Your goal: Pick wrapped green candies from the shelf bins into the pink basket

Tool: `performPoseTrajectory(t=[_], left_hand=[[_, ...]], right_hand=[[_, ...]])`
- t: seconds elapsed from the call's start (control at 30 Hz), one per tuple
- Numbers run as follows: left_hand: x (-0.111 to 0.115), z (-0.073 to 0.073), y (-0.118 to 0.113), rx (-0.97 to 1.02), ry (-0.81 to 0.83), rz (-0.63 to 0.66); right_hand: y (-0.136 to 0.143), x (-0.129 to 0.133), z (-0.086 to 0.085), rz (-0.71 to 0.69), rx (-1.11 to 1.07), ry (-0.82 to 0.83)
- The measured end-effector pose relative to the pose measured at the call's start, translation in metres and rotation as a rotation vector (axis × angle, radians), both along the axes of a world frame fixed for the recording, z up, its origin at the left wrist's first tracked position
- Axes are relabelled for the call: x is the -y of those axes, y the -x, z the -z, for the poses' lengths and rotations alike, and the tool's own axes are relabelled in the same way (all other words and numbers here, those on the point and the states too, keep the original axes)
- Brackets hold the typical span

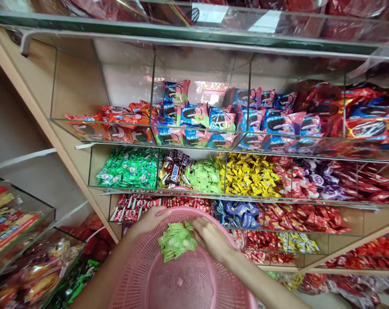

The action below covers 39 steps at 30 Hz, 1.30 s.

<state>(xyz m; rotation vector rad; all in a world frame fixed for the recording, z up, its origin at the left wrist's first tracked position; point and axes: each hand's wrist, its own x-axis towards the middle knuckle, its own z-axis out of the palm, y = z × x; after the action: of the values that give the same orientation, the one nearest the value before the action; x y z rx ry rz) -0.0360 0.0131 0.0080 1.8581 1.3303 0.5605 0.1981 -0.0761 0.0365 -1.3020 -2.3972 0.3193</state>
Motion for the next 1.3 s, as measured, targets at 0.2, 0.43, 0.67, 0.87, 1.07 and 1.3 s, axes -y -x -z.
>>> performPoseTrajectory(t=[0.2,0.43,0.67,0.87,1.07,1.3], left_hand=[[0.003,0.001,0.007,0.0,-0.013,-0.002],[0.006,-0.001,0.002,-0.009,-0.05,0.003],[0.01,0.0,0.001,-0.044,-0.029,-0.017],[0.011,0.0,-0.003,-0.096,-0.016,-0.025],[0.013,0.0,-0.006,-0.161,-0.03,-0.023],[0.011,0.001,-0.007,-0.187,-0.022,-0.026]], right_hand=[[0.002,-0.005,0.019,-0.073,0.417,-0.208],[0.009,-0.013,0.015,-0.171,0.633,-0.471],[0.01,-0.008,0.029,-0.161,0.648,-0.51],[0.01,-0.006,0.054,-0.119,0.622,-0.44],[0.006,-0.01,0.066,-0.044,0.51,-0.251],[0.005,-0.008,0.06,-0.008,0.339,-0.026]])
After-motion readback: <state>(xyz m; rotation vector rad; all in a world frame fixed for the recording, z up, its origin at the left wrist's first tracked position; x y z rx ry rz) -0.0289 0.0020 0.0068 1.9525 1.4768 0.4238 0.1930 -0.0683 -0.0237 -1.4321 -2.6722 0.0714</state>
